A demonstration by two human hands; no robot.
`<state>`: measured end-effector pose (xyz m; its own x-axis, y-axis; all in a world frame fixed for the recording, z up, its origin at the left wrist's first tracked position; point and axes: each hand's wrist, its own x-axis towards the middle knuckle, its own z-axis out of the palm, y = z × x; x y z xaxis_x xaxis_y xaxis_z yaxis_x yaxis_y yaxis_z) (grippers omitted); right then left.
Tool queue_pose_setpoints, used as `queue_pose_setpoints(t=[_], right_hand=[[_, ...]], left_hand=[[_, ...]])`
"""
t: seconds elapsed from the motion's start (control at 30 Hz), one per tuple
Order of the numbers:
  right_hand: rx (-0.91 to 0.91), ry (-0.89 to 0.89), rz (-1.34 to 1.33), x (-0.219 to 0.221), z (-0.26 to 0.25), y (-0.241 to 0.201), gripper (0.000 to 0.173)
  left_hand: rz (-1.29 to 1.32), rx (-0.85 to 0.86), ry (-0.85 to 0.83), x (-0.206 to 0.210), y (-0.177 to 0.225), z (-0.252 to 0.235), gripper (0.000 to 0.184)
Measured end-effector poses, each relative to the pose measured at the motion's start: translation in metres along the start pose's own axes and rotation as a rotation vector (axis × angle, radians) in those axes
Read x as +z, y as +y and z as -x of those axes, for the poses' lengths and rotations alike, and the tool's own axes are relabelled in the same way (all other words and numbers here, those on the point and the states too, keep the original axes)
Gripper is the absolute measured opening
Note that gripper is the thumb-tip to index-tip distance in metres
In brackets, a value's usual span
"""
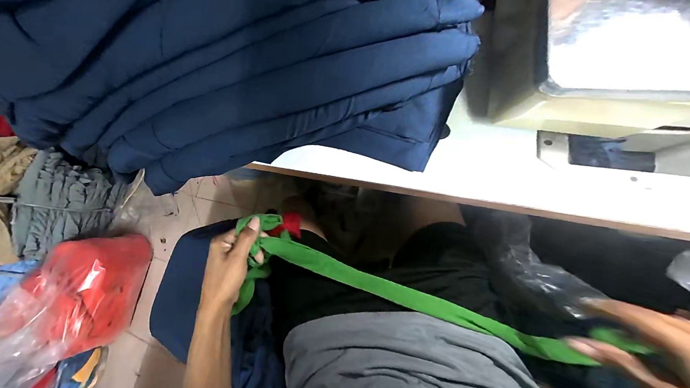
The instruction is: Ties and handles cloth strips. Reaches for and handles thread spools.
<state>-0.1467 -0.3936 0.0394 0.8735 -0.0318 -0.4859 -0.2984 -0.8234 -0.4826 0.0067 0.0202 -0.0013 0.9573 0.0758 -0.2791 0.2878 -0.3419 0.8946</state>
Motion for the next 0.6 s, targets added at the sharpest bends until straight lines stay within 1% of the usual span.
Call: queue_pose_setpoints(t=[0.03,0.07,0.1,0.13,0.2,0.23,0.27,0.3,0.37,0.43,0.47,0.5,0.53,0.57,0.6], right_hand=[[-0.194,0.128,-0.003,0.027,-0.020,0.010,0.047],[-0.319,0.235,-0.025,0.051,-0.042,-0.002,0.050],[-0.398,0.270,-0.092,0.070,-0.060,-0.030,0.053],[-0.450,0.231,-0.181,0.084,-0.073,-0.062,0.056],[-0.495,0.052,-0.331,0.103,-0.091,-0.116,0.061],[-0.496,-0.043,-0.363,0.108,-0.097,-0.134,0.062],[-0.493,-0.124,-0.376,0.111,-0.101,-0.145,0.060],[-0.497,-0.168,-0.380,0.114,-0.104,-0.149,0.053],[-0.544,-0.136,-0.410,0.116,-0.105,-0.143,0.041],[-0.536,-0.123,-0.490,0.105,-0.103,-0.124,0.039],[-0.514,-0.122,-0.544,0.096,-0.103,-0.111,0.039],[-0.493,-0.119,-0.616,0.088,-0.103,-0.096,0.035],[-0.472,-0.112,-0.725,0.080,-0.103,-0.079,0.030],[-0.445,-0.089,-0.847,0.071,-0.102,-0.062,0.026],[-0.400,-0.042,-0.945,0.063,-0.099,-0.045,0.024]], left_hand=[[0.008,0.016,-0.046,0.005,0.004,0.007,0.035],[0.012,0.035,-0.089,0.010,0.008,0.013,0.035],[0.019,0.056,-0.133,0.015,0.012,0.019,0.034],[0.026,0.081,-0.179,0.020,0.016,0.023,0.034],[0.031,0.125,-0.249,0.028,0.021,0.031,0.034],[0.034,0.137,-0.267,0.031,0.022,0.033,0.034],[0.032,0.140,-0.273,0.033,0.022,0.034,0.035],[0.021,0.139,-0.273,0.033,0.020,0.034,0.035],[-0.003,0.133,-0.281,0.030,0.015,0.031,0.036],[-0.056,0.177,-0.330,0.023,0.008,0.026,0.034],[-0.092,0.232,-0.380,0.019,0.003,0.023,0.032],[-0.136,0.296,-0.451,0.014,0.000,0.018,0.034],[-0.182,0.344,-0.496,0.008,-0.002,0.013,0.039],[-0.215,0.373,-0.496,0.002,-0.003,0.009,0.040],[-0.217,0.384,-0.456,-0.005,-0.006,0.004,0.034]])
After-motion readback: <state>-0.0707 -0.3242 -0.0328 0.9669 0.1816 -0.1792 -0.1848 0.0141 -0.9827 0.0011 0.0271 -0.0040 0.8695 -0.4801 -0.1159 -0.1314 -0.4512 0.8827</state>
